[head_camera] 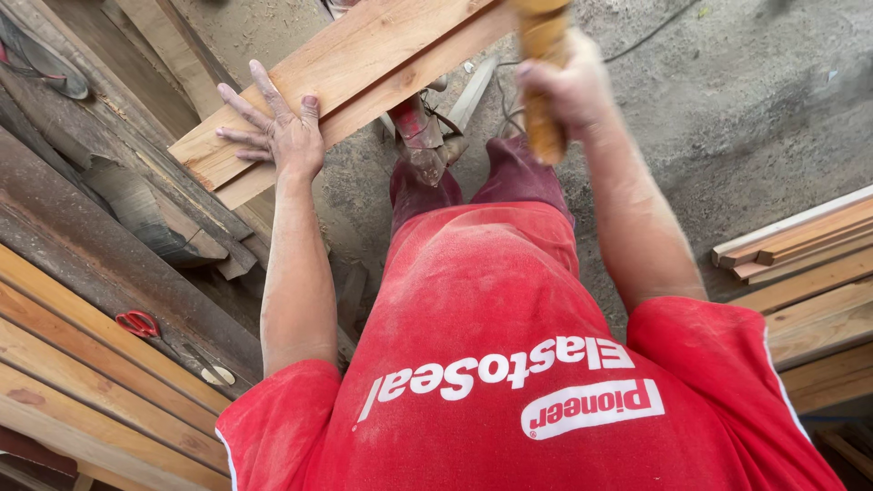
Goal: The person uses an electric sander to smooth the surface of a long wooden plank. They hold the plank with one hand and move the sander along its length, then flip the plank to sand the other side.
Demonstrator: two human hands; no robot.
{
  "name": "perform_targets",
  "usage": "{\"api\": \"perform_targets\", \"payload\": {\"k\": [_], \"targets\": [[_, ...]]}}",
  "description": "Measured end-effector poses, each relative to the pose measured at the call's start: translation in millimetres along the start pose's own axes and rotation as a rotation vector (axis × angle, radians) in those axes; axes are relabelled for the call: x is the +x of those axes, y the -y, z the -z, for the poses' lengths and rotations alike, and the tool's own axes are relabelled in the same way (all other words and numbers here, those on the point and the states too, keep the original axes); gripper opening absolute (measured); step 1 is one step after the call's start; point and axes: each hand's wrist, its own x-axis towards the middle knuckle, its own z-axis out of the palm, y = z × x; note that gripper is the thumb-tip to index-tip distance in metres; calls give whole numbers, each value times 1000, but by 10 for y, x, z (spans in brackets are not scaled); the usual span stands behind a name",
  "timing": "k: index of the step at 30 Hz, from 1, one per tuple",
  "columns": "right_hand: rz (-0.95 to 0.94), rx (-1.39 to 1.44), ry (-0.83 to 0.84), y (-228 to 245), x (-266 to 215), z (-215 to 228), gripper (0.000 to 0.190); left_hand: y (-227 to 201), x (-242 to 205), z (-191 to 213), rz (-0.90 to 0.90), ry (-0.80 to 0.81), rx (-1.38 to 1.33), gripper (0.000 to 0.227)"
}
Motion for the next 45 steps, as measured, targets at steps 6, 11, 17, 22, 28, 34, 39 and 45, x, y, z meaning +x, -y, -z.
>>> {"api": "perform_targets", "payload": {"k": [6, 11, 17, 22, 28, 34, 39, 45], "targets": [[-83, -119, 201, -28, -54, -680, 49, -204, -105, 58, -16, -100, -31, 93], [-89, -50, 140, 125, 145, -222, 47, -765, -125, -109, 3, -92, -24, 117], [-60, 48, 107, 297, 376, 680, 43, -977, -176, -94, 62, -46, -115, 135], [-54, 108, 75, 369, 479, 1238, 40, -1039, -163, -27, 78, -51, -103, 137], [-34, 204, 12, 363, 527, 1606, 42, -1098, -201, 51, 105, 1, -106, 143], [-96, 86, 74, 319, 426, 1167, 46, -1083, -212, 74, 142, 10, -67, 143], [-76, -90, 210, 342, 389, 925, 48, -1111, -175, 71, 146, 7, -106, 142], [-157, -17, 58, 430, 579, 1590, 47, -1150, -173, 97, 173, 19, -106, 139]]}}
